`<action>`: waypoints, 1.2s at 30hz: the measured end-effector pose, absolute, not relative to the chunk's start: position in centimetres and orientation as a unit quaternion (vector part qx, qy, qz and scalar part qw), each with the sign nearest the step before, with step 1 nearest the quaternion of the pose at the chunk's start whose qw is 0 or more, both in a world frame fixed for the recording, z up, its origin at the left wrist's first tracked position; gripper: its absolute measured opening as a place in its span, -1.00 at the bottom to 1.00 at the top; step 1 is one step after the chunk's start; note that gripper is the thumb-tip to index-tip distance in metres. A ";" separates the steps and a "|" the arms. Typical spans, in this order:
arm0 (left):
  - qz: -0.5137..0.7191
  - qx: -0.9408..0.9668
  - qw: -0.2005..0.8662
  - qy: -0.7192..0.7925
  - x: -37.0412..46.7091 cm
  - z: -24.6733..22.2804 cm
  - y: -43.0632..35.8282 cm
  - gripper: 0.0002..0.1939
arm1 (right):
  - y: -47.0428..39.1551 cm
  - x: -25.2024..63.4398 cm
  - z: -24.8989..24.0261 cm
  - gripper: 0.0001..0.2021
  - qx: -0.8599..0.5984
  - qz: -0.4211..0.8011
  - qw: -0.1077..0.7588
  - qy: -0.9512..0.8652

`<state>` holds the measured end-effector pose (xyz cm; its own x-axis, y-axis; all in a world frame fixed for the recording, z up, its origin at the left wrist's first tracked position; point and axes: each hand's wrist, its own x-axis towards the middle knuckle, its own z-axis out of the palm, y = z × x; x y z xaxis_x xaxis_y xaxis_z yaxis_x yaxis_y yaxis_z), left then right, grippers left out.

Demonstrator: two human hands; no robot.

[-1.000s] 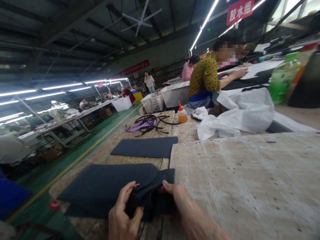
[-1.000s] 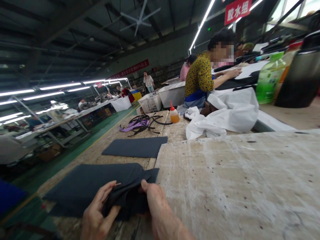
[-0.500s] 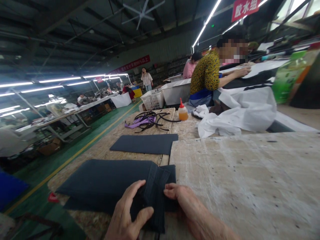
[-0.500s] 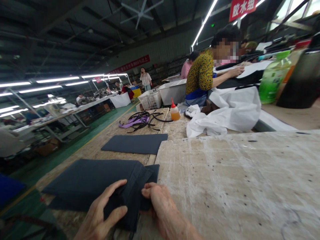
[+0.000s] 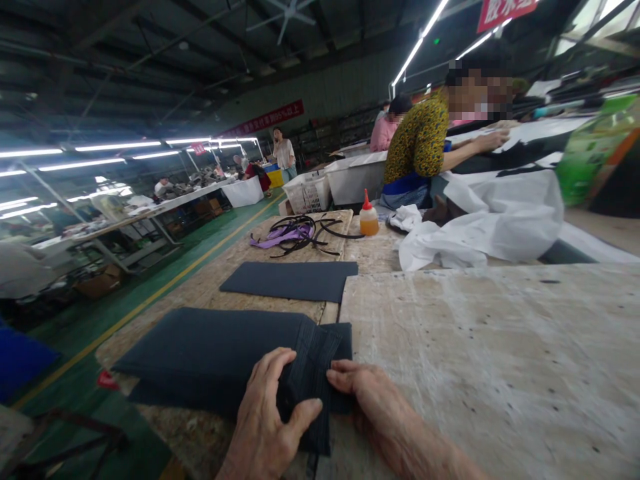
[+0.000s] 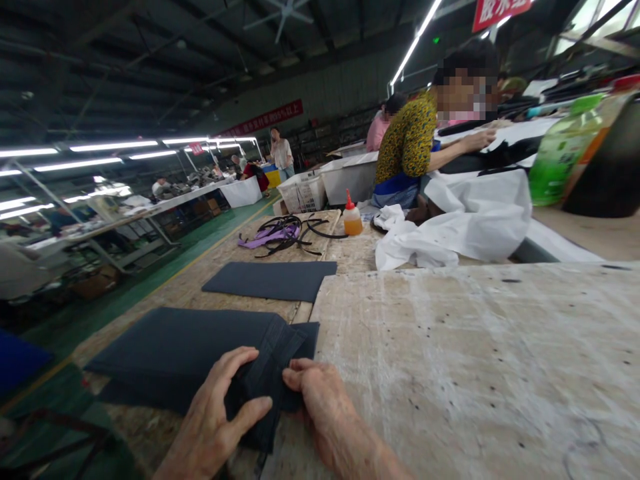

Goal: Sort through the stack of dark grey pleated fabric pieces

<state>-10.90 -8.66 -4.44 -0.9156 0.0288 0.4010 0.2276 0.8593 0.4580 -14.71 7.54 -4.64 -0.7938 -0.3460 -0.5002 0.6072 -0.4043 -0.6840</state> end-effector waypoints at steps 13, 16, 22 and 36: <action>-0.241 -0.054 0.186 -0.951 -11.2 -4.2 -7.8 -0.58 | 7.3 -14.9 -5.7 -0.82 0.083 -0.823 0.280 0.488; -0.230 -0.054 0.203 -0.950 -11.3 -4.2 -7.5 -0.59 | 7.4 -14.8 -5.6 -0.78 0.083 -0.814 0.281 0.501; -0.211 -0.046 0.205 -0.955 -11.5 -4.1 -7.0 -0.58 | 7.4 -14.6 -5.3 -0.76 0.074 -0.818 0.283 0.496; -0.214 -0.031 0.191 -0.957 -11.6 -3.9 -6.7 -0.58 | 7.5 -14.6 -5.4 -0.76 0.091 -0.821 0.270 0.494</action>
